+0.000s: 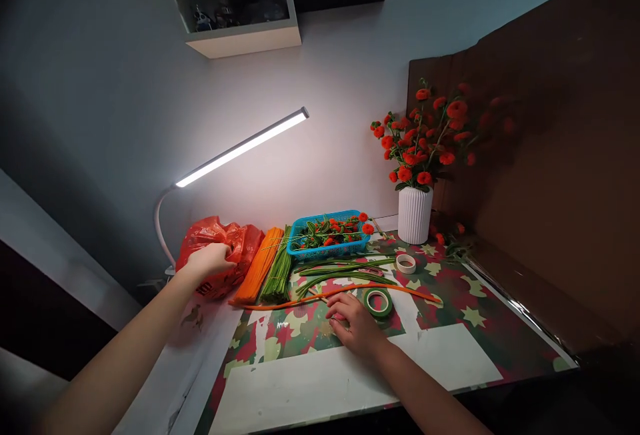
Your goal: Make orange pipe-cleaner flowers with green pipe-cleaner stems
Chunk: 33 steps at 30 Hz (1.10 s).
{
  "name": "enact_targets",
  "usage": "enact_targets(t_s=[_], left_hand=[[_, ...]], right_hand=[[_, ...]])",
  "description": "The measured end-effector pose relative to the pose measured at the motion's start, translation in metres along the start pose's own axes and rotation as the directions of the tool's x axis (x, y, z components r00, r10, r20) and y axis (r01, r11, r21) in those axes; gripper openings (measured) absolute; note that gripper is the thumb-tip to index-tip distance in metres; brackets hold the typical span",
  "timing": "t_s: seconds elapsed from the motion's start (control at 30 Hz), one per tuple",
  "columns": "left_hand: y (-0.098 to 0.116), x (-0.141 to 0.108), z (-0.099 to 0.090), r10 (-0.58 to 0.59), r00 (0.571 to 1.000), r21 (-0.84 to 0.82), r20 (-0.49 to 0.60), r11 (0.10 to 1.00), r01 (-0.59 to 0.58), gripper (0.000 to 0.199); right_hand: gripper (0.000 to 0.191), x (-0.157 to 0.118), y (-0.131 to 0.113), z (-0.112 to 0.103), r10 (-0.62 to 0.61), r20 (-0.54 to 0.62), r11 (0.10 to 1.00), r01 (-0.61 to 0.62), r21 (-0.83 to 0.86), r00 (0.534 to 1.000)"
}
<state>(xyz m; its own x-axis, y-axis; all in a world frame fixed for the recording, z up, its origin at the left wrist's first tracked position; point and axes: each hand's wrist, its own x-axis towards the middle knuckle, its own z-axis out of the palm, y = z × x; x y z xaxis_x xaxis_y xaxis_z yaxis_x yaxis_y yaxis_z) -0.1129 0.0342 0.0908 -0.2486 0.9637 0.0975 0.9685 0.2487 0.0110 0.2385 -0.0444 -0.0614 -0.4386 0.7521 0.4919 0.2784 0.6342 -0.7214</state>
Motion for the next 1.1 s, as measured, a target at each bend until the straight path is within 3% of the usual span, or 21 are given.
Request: enact_targets(t_s=[0.1,0.17,0.2,0.27,0.4,0.5,0.57,0.6,0.7,0.8,0.87,0.93,1.03,1.1], left_hand=[[-0.014,0.012,0.003,-0.020,0.999,-0.336,0.036,0.941,0.031,0.022],[-0.021,0.019,0.003,-0.173,0.984,-0.631,-0.039,0.768,0.110,0.020],[-0.024,0.022,0.004,-0.226,0.973,-0.689,-0.053,0.713,0.128,0.017],[-0.026,0.028,0.004,-0.311,0.947,-0.756,-0.083,0.639,0.143,0.010],[-0.027,0.035,0.006,-0.413,0.900,-0.802,-0.143,0.581,0.139,0.007],[-0.029,0.031,0.005,-0.434,0.878,-0.793,-0.200,0.598,0.115,0.015],[-0.029,0.023,0.002,-0.413,0.861,-0.752,-0.296,0.657,0.057,0.024],[-0.028,0.016,-0.001,-0.365,0.831,-0.683,-0.420,0.730,-0.025,0.027],[-0.019,-0.013,-0.006,-0.211,0.670,-0.456,-0.712,0.864,-0.213,0.024],[-0.002,-0.057,0.001,-0.021,0.552,-0.289,-0.834,0.868,-0.405,0.013],[0.013,-0.092,0.016,0.130,0.497,-0.184,-0.858,0.825,-0.534,0.008],[0.030,-0.126,0.039,0.274,0.473,-0.116,-0.837,0.756,-0.645,0.006],[0.060,-0.166,0.076,0.448,0.516,-0.156,-0.730,0.626,-0.764,0.013],[0.080,-0.180,0.095,0.592,0.528,-0.210,-0.609,0.522,-0.827,0.016]], right_hand=[[0.016,0.001,0.000,-0.002,-0.007,-0.006,1.000,0.007,-0.003,1.000],[0.016,0.001,0.000,-0.002,-0.008,-0.015,1.000,0.008,0.002,1.000],[0.016,0.001,0.000,-0.003,-0.009,-0.018,1.000,0.009,0.004,1.000],[0.016,0.001,0.000,-0.003,-0.010,-0.018,1.000,0.010,0.003,1.000],[0.015,0.001,0.000,-0.005,-0.008,-0.032,1.000,0.008,-0.005,0.999],[0.015,0.000,-0.001,-0.007,0.000,-0.067,1.000,0.000,-0.008,0.998],[0.015,0.000,-0.002,-0.009,0.001,-0.083,1.000,-0.002,-0.007,0.997],[0.015,0.000,-0.003,-0.009,-0.001,-0.090,1.000,0.000,-0.006,0.996],[0.016,0.000,-0.001,-0.010,-0.005,-0.108,1.000,0.004,-0.008,0.994],[0.015,0.001,0.002,-0.011,0.014,-0.159,1.000,-0.016,-0.014,0.987],[0.014,0.002,0.005,-0.014,0.026,-0.197,0.999,-0.034,-0.033,0.980],[0.012,0.002,0.008,-0.016,0.041,-0.204,0.994,-0.060,-0.087,0.978],[0.009,0.002,0.013,-0.020,0.103,-0.183,0.959,-0.146,-0.241,0.978],[0.009,0.002,0.017,-0.023,0.166,-0.181,0.913,-0.220,-0.344,0.969]])
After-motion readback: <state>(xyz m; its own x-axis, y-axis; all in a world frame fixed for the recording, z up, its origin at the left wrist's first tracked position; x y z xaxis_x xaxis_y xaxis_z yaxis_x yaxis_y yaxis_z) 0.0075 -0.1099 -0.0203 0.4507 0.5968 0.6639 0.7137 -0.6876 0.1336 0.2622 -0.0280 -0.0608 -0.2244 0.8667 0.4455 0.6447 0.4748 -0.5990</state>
